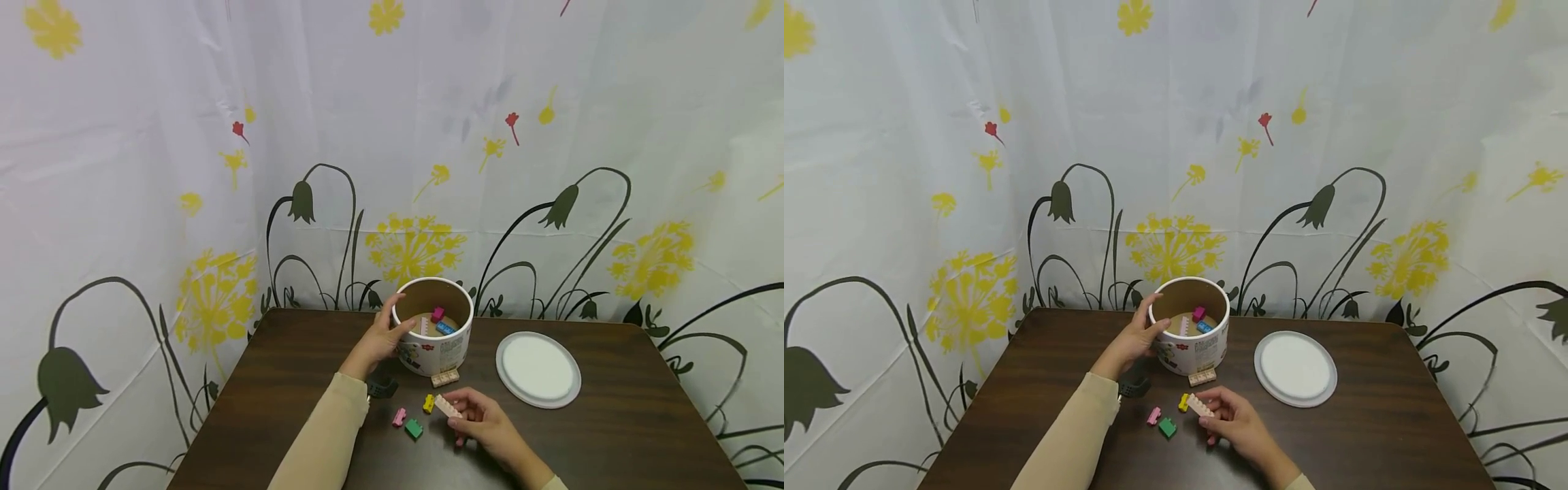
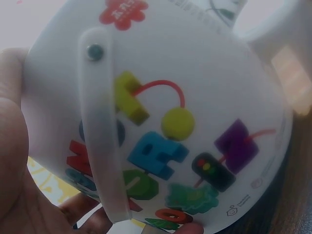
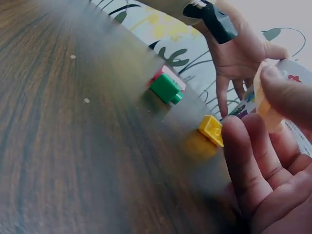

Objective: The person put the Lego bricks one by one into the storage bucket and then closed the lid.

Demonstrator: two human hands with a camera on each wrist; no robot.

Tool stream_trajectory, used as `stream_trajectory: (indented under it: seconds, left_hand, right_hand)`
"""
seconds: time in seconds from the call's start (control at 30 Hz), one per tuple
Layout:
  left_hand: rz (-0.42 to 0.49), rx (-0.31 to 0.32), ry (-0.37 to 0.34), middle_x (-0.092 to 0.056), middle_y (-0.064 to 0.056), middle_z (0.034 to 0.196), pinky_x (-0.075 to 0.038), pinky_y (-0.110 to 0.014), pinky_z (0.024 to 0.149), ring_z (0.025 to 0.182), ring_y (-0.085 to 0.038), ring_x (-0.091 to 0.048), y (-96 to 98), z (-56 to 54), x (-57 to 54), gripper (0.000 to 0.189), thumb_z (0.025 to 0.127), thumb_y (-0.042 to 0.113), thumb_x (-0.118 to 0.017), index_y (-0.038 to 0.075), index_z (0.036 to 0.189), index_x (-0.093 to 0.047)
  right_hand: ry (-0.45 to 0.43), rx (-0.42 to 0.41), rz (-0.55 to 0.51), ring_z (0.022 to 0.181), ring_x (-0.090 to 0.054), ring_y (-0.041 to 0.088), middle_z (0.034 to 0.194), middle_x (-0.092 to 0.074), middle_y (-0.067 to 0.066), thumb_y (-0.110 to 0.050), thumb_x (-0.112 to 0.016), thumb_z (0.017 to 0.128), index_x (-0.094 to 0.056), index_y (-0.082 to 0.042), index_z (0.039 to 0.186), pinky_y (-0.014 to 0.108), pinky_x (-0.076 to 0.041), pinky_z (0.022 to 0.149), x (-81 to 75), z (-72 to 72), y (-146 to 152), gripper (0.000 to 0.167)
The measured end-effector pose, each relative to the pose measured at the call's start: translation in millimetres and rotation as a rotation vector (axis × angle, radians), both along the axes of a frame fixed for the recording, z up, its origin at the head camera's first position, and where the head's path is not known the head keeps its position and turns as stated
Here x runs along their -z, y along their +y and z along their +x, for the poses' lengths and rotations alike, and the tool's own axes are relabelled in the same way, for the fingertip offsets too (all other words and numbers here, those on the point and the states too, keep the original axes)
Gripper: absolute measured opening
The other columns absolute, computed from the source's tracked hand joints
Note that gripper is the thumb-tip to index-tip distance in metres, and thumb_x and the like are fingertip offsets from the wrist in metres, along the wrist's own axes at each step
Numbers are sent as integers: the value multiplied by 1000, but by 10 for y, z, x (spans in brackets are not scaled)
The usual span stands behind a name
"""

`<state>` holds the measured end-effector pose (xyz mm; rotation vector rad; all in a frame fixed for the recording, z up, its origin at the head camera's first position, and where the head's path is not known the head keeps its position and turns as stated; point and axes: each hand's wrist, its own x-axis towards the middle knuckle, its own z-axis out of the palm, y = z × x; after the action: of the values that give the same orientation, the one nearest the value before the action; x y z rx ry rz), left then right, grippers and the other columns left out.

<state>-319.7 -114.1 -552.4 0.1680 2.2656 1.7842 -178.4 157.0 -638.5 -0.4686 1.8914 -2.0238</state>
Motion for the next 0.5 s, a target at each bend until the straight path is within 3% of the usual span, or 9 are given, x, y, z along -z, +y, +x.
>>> stream_trajectory:
  seconds: [0.2,0.37,0.5]
  left_hand:
    - [33,-12,-12,-15,-23,172,-54,-78,96,146,-59,-44,-31,32,14,74,102,49,-74,48,163,-33]
    - [40,-5,-4,-17,-23,169,-57,-75,92,141,-57,-46,-17,28,22,73,102,48,-75,49,162,-34]
    - [37,-1,6,-18,-24,166,-57,-76,91,140,-60,-45,-1,-7,19,73,102,45,-75,48,162,-34]
  right_hand:
    - [49,45,62,102,-70,11,127,-70,27,-10,-72,105,-69,-2,139,28,-61,88,-85,11,-29,34]
    - [154,111,-24,103,-68,11,121,-69,11,-4,-70,105,-65,3,135,27,-61,88,-476,-58,23,31]
    - [219,196,-85,104,-64,11,119,-66,4,-6,-68,107,-63,7,134,27,-60,88,-829,-276,29,30]
